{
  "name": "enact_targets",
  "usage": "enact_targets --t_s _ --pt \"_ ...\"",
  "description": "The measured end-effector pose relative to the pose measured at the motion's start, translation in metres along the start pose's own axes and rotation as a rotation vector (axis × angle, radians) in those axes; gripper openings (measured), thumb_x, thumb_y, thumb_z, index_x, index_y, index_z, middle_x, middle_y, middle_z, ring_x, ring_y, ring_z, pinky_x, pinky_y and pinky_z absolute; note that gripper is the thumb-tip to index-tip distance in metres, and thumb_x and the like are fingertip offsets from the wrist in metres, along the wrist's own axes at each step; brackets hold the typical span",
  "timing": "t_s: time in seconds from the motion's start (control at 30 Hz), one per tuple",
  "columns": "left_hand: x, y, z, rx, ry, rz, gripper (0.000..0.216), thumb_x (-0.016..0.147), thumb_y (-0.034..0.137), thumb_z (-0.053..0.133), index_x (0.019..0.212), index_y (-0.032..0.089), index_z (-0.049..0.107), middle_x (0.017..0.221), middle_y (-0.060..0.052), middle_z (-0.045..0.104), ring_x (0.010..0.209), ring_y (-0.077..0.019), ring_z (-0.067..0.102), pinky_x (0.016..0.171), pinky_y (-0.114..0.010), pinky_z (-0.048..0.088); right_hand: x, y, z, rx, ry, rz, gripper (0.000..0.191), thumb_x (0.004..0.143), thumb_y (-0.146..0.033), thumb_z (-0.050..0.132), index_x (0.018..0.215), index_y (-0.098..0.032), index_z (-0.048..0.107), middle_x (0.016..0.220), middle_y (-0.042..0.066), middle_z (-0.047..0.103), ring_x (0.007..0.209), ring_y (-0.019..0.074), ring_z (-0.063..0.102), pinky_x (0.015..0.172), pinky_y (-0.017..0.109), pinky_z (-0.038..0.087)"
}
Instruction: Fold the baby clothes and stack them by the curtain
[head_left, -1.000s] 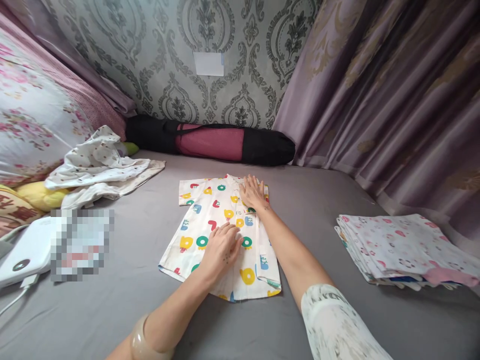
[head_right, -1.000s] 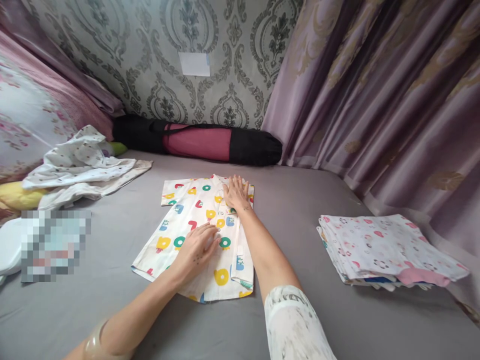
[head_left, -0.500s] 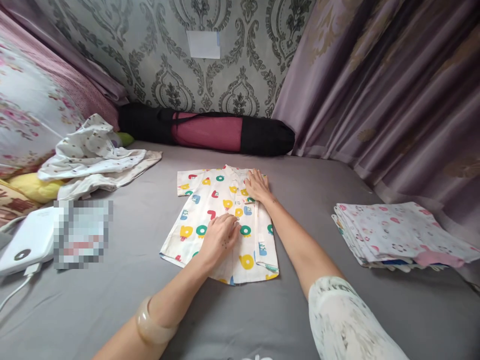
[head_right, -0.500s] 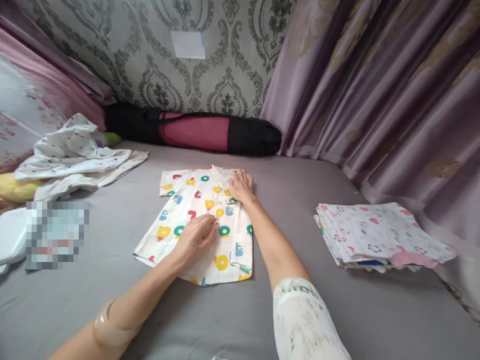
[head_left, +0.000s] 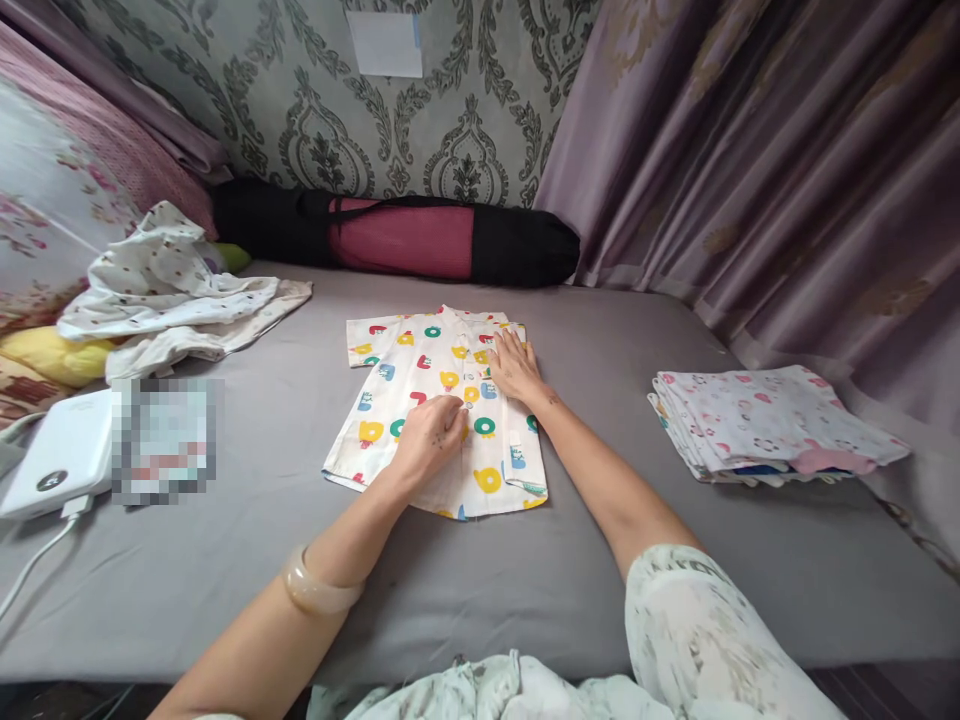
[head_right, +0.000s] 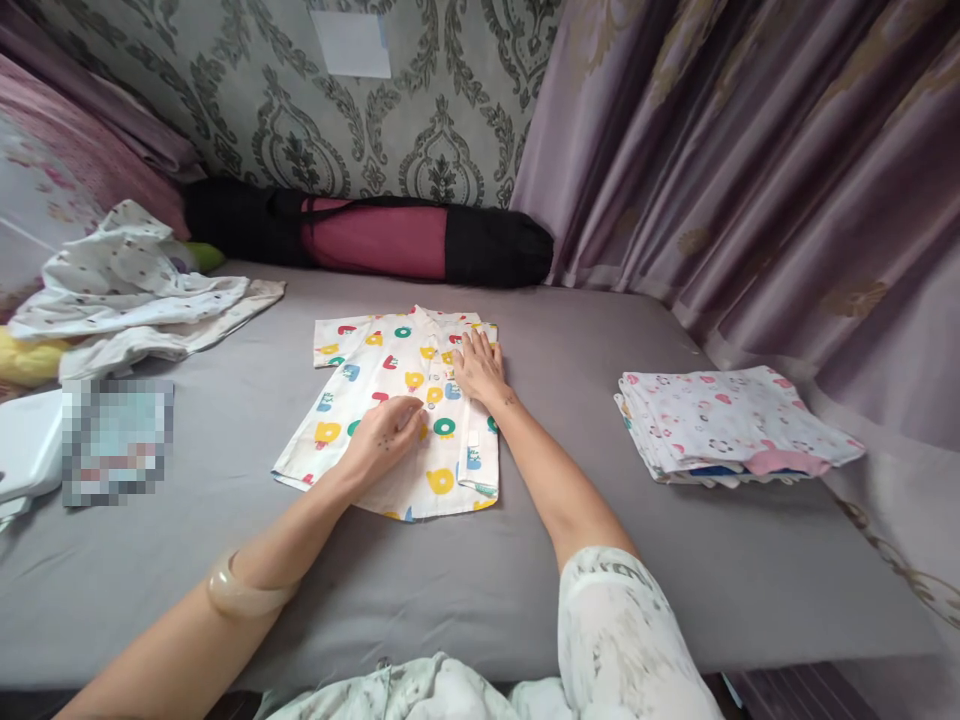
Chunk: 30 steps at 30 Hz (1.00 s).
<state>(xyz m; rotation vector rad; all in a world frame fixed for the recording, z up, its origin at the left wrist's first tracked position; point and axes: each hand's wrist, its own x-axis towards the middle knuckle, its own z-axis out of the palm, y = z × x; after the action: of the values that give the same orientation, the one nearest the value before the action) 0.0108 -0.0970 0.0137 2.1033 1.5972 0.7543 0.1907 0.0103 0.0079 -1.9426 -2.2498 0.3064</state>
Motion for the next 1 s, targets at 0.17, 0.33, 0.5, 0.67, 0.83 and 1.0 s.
enact_targets --t_s 0.17,0.33,0.5,0.67,0.83,1.0 --pt "0.001 0.002 -0.002 -0.01 0.011 -0.037 0.024 0.093 0.031 0.046 0.099 0.02 0.067 0.092 -0.007 0.072 0.079 -0.0197 0.065 0.077 -0.031 0.049 -0.036 0.001 0.004 -0.03 -0.047 0.011 0.066 0.101 -0.044 0.015 0.157 -0.008 0.021 0.165 0.01 0.013 0.152 0.0222 0.008 0.122 0.042 0.004" --pt "-0.001 0.004 -0.009 -0.009 -0.012 -0.064 0.027 0.092 0.032 0.044 0.099 0.019 0.067 0.09 -0.007 0.072 0.079 -0.0204 0.064 0.076 -0.031 0.048 -0.04 -0.001 0.006 -0.034 -0.037 0.018 0.066 0.102 -0.044 0.011 0.157 -0.008 0.02 0.165 0.01 0.013 0.152 0.0208 0.008 0.122 0.041 0.003" --pt "-0.001 0.001 -0.014 -0.015 0.004 -0.074 0.027 0.092 0.033 0.044 0.098 0.02 0.067 0.091 -0.006 0.072 0.079 -0.0193 0.063 0.076 -0.03 0.047 -0.066 -0.003 0.002 -0.012 -0.087 -0.027 0.07 0.101 -0.049 0.01 0.158 -0.009 0.016 0.165 0.01 0.009 0.152 0.0213 0.005 0.122 0.042 0.002" --pt "-0.001 -0.001 -0.014 -0.005 0.0 -0.072 0.026 0.092 0.033 0.044 0.098 0.021 0.067 0.09 -0.005 0.072 0.08 -0.0195 0.064 0.076 -0.029 0.047 -0.097 -0.008 0.009 -0.041 -0.104 -0.064 0.07 0.101 -0.05 0.013 0.158 -0.009 0.016 0.165 0.01 0.008 0.152 0.0215 0.004 0.122 0.042 0.002" --pt "-0.001 -0.002 -0.012 0.013 0.006 -0.072 0.025 0.091 0.032 0.045 0.094 0.021 0.067 0.087 -0.005 0.072 0.079 -0.02 0.065 0.073 -0.029 0.046 -0.103 -0.01 0.01 -0.043 -0.055 -0.06 0.067 0.102 -0.047 0.014 0.158 -0.009 0.018 0.165 0.008 0.01 0.152 0.0205 0.005 0.123 0.042 0.002" --pt "0.001 -0.003 -0.012 -0.003 0.018 -0.108 0.026 0.092 0.034 0.046 0.096 0.021 0.069 0.086 -0.006 0.073 0.077 -0.0207 0.065 0.073 -0.029 0.046 -0.134 -0.013 0.002 0.0 -0.13 -0.096 0.072 0.101 -0.053 0.009 0.158 -0.01 0.015 0.165 0.009 0.006 0.152 0.0204 0.002 0.123 0.044 0.002"
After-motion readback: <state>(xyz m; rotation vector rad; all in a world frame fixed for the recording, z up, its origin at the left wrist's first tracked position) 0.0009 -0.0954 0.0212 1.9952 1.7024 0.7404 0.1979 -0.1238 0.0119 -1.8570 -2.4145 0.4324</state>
